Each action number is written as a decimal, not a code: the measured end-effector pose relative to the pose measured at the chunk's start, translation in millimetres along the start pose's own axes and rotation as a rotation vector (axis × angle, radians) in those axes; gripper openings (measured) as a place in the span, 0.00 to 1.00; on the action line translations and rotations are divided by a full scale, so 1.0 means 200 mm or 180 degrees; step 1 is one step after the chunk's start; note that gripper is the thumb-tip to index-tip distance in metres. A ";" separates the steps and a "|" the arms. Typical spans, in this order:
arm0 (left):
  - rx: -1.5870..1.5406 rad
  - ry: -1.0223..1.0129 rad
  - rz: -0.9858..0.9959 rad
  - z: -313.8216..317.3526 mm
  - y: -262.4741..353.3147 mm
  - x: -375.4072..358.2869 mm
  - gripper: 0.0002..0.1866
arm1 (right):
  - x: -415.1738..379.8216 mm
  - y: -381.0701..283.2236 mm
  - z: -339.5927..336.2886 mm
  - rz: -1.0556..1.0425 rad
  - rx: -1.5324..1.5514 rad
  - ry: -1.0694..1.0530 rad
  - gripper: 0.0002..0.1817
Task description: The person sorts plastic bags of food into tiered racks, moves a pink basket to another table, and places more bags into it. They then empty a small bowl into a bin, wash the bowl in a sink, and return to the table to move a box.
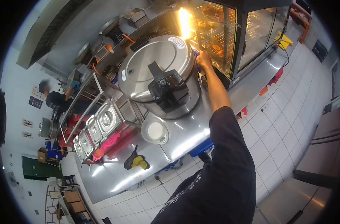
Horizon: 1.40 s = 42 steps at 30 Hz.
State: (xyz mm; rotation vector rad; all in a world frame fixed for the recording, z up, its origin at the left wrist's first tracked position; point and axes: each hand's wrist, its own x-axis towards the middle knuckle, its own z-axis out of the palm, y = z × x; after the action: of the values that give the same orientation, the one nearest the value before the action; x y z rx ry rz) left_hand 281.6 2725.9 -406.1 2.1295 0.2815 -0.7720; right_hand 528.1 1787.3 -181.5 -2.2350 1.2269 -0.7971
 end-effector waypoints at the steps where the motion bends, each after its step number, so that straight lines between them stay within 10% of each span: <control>1: -0.0013 0.0010 -0.0012 0.00 0.02 0.01 0.19 | 0.02 -0.01 0.02 0.0105 0.0064 0.0030 0.17; 10: 0.0622 -0.0237 0.0111 0.07 -0.02 -0.01 0.20 | -0.17 -0.17 -0.24 -0.0202 -0.1270 0.0056 0.21; 13: 0.1387 -0.0298 0.0472 0.12 -0.24 -0.03 0.20 | -0.52 -0.27 -0.43 -0.0563 0.0181 0.0969 0.17; 15: 0.1905 -0.0134 0.1041 0.09 -0.12 -0.17 0.19 | -0.87 -0.24 -0.40 0.0037 0.0924 0.0436 0.16; 16: 0.0630 -0.0038 0.0068 0.10 0.15 -0.24 0.17 | -1.08 -0.27 -0.35 -0.0070 0.0644 0.0474 0.15; 18: 0.0331 0.0175 0.0522 0.13 0.06 -0.24 0.12 | -1.51 -0.08 -0.06 -0.0048 -0.0132 -0.0977 0.18; 19: -0.0295 0.0289 -0.0354 0.12 0.25 -0.28 0.19 | -1.78 0.10 0.24 -0.1244 0.0089 -0.0690 0.18; 20: -0.0391 0.0330 -0.0452 0.11 0.26 -0.29 0.19 | -1.99 -0.12 0.23 -0.2002 -0.0411 -0.2157 0.18; 21: -0.0462 0.0351 -0.0553 0.10 0.24 -0.31 0.19 | -2.15 -0.59 0.04 -0.0620 0.0520 -0.3694 0.20; 23: -0.0471 0.0378 -0.0462 0.05 0.17 -0.33 0.19 | -2.45 -0.87 0.27 -0.1140 0.0810 -0.4273 0.25; 25: -0.0454 0.0371 -0.0326 -0.03 0.06 -0.38 0.19 | -2.63 -1.18 0.42 -0.2195 0.0678 -0.3948 0.31; 31: -0.1565 0.1585 -0.0710 -0.27 -0.46 -0.71 0.18 | -3.12 -1.61 1.15 -0.2452 -0.0267 -0.2320 0.31; 42: -0.2107 0.2426 -0.1817 -0.29 -1.05 -1.02 0.18 | -3.86 -2.30 1.62 -0.4134 -0.0483 -0.2222 0.31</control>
State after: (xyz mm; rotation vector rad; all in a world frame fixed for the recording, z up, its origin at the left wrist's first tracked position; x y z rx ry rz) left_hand 52.0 2916.7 -386.7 1.6024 1.3812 -0.0707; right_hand 686.8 2717.6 -325.7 -2.8996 -0.6132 -0.1859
